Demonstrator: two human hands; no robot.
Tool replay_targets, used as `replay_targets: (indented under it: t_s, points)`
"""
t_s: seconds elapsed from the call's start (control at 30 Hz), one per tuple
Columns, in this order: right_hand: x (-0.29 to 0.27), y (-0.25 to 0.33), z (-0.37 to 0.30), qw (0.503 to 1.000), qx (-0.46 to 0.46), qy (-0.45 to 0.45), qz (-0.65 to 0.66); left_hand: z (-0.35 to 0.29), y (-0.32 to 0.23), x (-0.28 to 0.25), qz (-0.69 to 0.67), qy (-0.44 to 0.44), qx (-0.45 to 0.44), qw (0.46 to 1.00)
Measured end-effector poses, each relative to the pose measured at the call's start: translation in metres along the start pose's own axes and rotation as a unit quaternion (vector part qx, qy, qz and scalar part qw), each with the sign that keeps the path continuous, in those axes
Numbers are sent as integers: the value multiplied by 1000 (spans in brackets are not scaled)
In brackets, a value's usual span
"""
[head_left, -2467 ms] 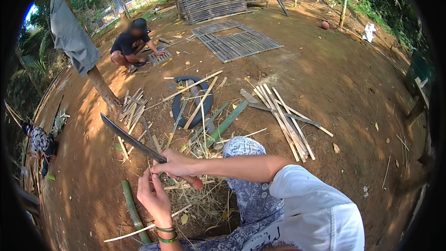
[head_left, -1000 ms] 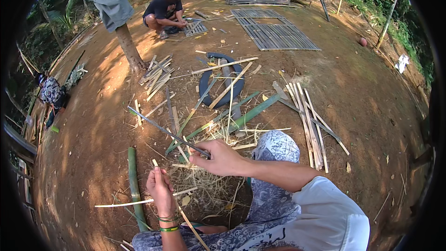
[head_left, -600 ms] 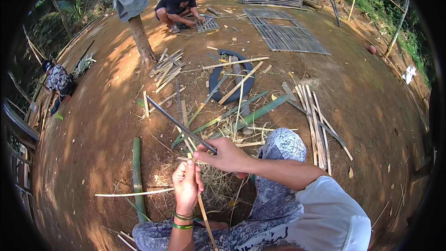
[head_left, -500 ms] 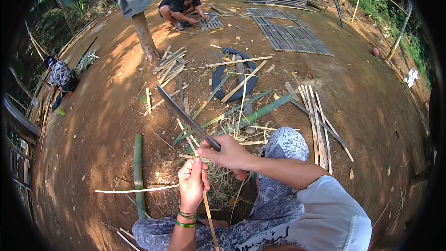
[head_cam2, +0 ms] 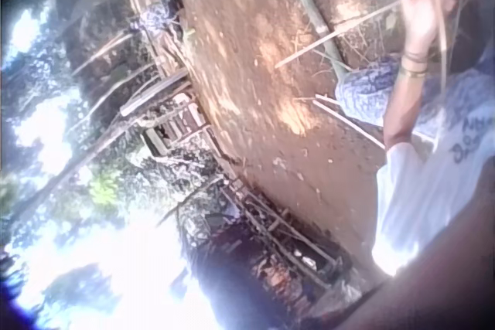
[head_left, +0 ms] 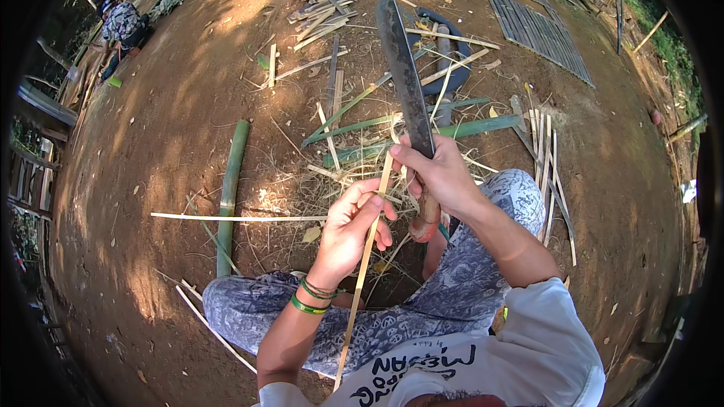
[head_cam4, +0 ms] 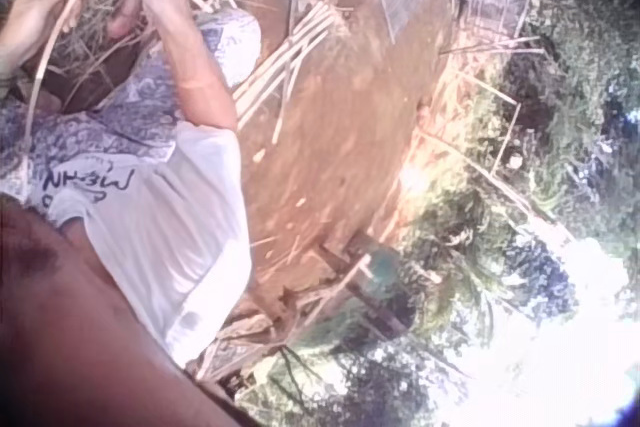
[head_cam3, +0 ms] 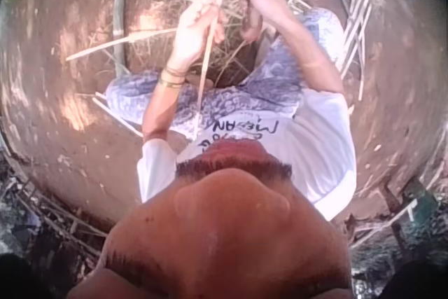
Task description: The person sits on the ground and uses a large knife to split long bamboo strips into thinner slats. They hold the bamboo vertically and repeatedly strike it with the knife to separate the layers, occasionally adjusting the position of the bamboo or inspecting the split.
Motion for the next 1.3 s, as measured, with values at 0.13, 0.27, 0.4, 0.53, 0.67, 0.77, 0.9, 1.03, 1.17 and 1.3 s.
replay_targets:
  t_s: [0.13,0.27,0.4,0.53,0.67,0.77,0.9,1.03,1.17,1.3]
  points:
    - [-3,1,2,999,-5,-12,-29,1,6,-1,-4,7,-3,1000]
    - [-14,0,-1,989,-25,-45,-138,3,5,-2,-38,-21,9,999]
    - [-16,8,-7,981,-106,-35,-161,7,0,-6,-81,-29,22,996]
    - [-9,19,-15,938,-203,-20,-279,7,-3,-9,-137,-28,15,990]
    - [-3,20,-20,904,-228,2,-362,8,-4,-12,-198,-21,16,980]
    - [-3,15,-23,876,-261,-1,-405,10,-7,-9,-231,12,16,973]
    - [4,17,-28,840,-318,-6,-440,7,-10,-6,-252,0,6,968]
    - [10,17,-31,822,-356,-6,-445,6,-9,-6,-256,12,3,967]
    - [13,16,-32,813,-383,-11,-438,4,-8,-5,-264,23,3,964]
    - [13,15,-29,804,-356,-4,-476,0,-8,-4,-234,27,-7,972]
Point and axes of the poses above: each hand's wrist, its own z-axis towards the middle knuckle, its own x-axis out of the palm, y = z × x, the point moved 6 cm from there along z, towards the middle knuckle, and after that the axes turned 3 degrees about -z, right-handed, at the moved point
